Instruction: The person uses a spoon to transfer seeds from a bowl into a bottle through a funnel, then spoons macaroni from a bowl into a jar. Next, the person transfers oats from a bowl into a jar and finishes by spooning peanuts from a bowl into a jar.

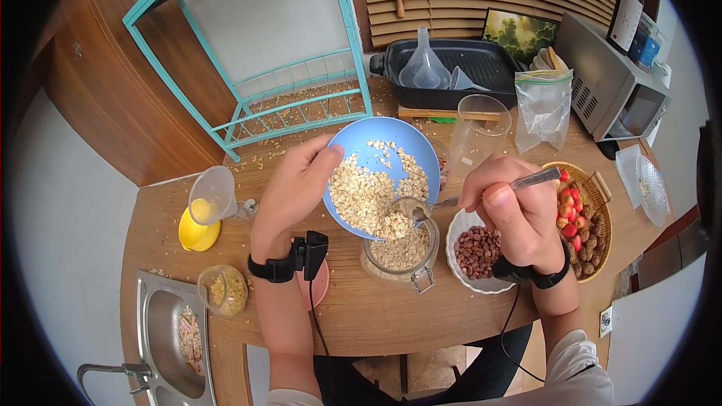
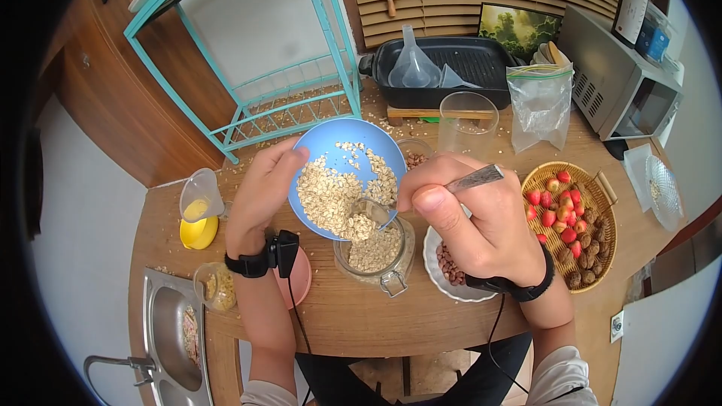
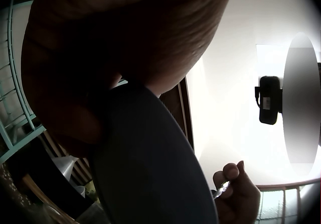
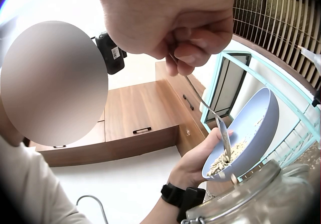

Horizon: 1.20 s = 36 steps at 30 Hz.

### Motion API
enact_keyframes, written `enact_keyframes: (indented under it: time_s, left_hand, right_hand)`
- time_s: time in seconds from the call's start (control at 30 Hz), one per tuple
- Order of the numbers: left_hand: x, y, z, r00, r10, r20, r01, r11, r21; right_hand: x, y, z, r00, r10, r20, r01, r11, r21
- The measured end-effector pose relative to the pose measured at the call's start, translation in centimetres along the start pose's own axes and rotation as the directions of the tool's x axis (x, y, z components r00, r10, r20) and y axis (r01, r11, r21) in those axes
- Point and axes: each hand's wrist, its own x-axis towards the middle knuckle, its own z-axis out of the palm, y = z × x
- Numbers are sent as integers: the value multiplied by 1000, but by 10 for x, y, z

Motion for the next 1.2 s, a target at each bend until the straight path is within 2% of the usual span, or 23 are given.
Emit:
enact_keyframes:
  time_s: [0.17, 0.23, 0.37, 0.57, 0.83, 1.0, 1.2]
  left_hand:
    - [-1, 2, 0, 1000, 0, 6, 0, 1000, 1]
    - [-1, 2, 0, 1000, 3, 8, -3, 1000, -4]
    - [-1, 2, 3, 1000, 17, -14, -17, 1000, -22]
    - [0, -1, 2, 1000, 26, -12, -26, 1000, -16]
    - [-2, 4, 5, 998, 53, -34, -55, 997, -49]
    - [-1, 1, 0, 1000, 4, 9, -3, 1000, -23]
    - [0, 1, 1, 1000, 7, 4, -7, 1000, -7]
  right_hand:
    - [0, 1, 1, 998, 26, -51, -27, 1000, -15]
    - [1, 1, 2, 996, -23, -87, 11, 992, -129]
    - [4, 3, 4, 994, -61, -87, 45, 984, -174]
    - [5, 1, 2, 999, -26, -34, 21, 988, -153]
    - [3, 1, 2, 997, 71, 2, -71, 997, -15]
    - [2, 1, 2, 998, 62, 7, -63, 998, 16]
    - [1, 0, 1, 1000, 29, 9, -29, 999, 15]
